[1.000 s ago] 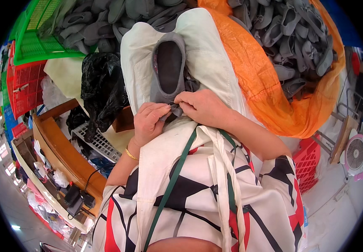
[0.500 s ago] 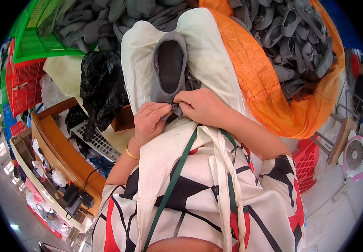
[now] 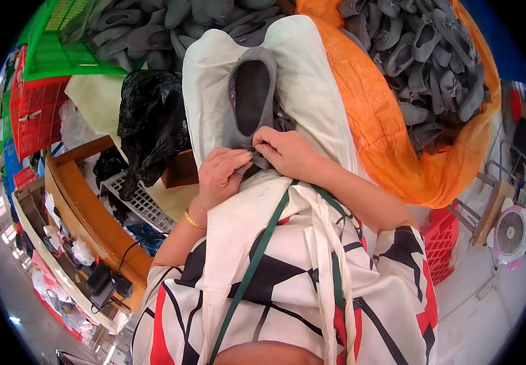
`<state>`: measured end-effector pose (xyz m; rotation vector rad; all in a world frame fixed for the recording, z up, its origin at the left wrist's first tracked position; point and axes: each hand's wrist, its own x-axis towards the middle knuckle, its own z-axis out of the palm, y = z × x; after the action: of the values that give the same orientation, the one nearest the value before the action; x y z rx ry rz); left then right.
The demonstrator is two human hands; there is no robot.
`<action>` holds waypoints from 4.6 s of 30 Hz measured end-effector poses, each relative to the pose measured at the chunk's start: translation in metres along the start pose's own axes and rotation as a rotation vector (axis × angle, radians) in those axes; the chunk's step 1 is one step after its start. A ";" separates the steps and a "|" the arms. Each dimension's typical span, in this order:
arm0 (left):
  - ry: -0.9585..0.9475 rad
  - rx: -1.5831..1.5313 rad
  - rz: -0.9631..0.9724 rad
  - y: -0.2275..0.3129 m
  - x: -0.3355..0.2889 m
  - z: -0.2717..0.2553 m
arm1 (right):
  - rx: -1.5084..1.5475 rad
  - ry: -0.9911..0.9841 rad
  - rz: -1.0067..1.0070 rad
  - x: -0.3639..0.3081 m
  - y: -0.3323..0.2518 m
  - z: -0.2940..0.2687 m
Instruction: The person sits and sews a grey slipper by hand, using a needle and thread to attach a decorative bow. They repeatedly pick up slippers from a nearby orange sack, stitch the bow onto the vamp, and place the finished slipper back into the sack.
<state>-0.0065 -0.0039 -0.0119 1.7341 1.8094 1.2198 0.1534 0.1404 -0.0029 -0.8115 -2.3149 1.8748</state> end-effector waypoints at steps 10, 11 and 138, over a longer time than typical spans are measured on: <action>0.067 0.094 0.098 -0.006 -0.009 0.011 | -0.047 0.042 -0.013 0.004 -0.002 0.001; 0.061 0.078 0.119 -0.009 -0.009 0.013 | -0.103 0.050 0.009 0.007 -0.010 0.000; 0.171 0.128 -0.015 0.012 -0.005 0.008 | -0.191 0.031 -0.088 -0.017 -0.002 0.016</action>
<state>0.0074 -0.0071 -0.0088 1.7259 2.0356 1.3069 0.1618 0.1182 -0.0004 -0.7369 -2.4949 1.6136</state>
